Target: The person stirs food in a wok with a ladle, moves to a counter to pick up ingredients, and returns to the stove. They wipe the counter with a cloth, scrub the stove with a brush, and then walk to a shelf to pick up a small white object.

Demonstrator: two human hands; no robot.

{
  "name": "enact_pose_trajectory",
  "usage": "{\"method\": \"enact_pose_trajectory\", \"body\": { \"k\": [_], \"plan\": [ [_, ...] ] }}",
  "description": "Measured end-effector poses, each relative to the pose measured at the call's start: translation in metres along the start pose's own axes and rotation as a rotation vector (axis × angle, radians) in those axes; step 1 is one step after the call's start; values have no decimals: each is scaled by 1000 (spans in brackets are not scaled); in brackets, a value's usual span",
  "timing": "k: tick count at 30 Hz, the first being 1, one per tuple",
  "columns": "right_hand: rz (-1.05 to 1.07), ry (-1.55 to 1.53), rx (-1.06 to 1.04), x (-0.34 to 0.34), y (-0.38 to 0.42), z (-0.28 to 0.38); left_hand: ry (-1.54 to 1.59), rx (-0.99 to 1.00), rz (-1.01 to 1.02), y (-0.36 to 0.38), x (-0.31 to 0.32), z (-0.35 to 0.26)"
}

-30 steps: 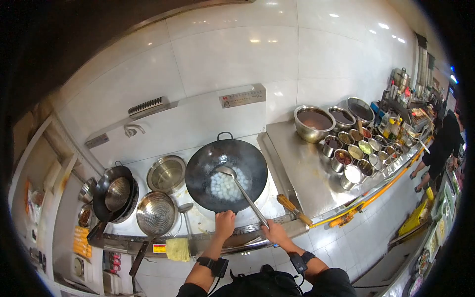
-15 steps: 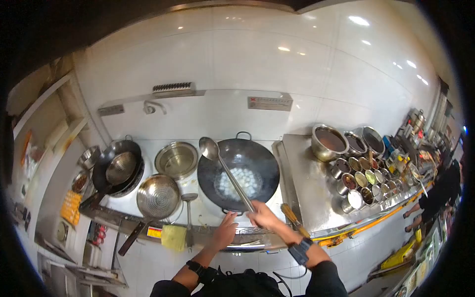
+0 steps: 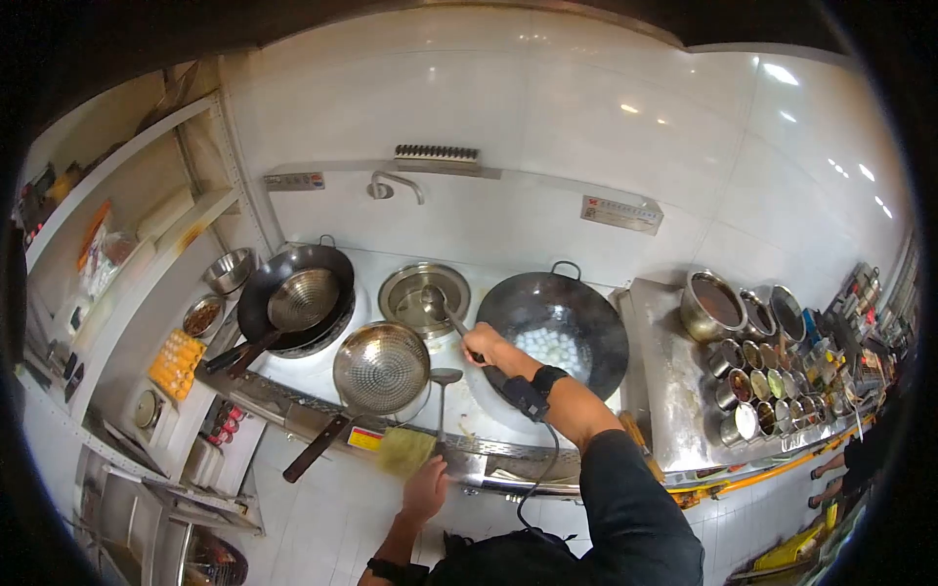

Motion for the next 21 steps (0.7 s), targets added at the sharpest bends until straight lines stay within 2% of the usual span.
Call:
{"method": "enact_pose_trajectory", "body": {
  "k": [2,4,10,14,21],
  "plan": [
    [30,-292,149,14,0,4,-15,-2,-33,5,-9,5],
    [162,-771,294,22,4,12,-9,17,-43,5,-13,7],
    [351,-1229,198,-2,44,74,102,77,28,-15,-1,-4],
    [348,-1326,23,-51,104,135,169,170,56,-35,9,-39],
    [171,-1239,-233,-175,165,205,150,342,108,-64,51,-87]
  ]
}}
Point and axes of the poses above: each hand's wrist, its own y-axis away from the middle knuckle, its own x-axis out of the palm, z = x × y, the point moved 5 cm from there along -y, towards the middle knuckle, and after that the axes turned 1 degree about x, right-handed, at the moved point
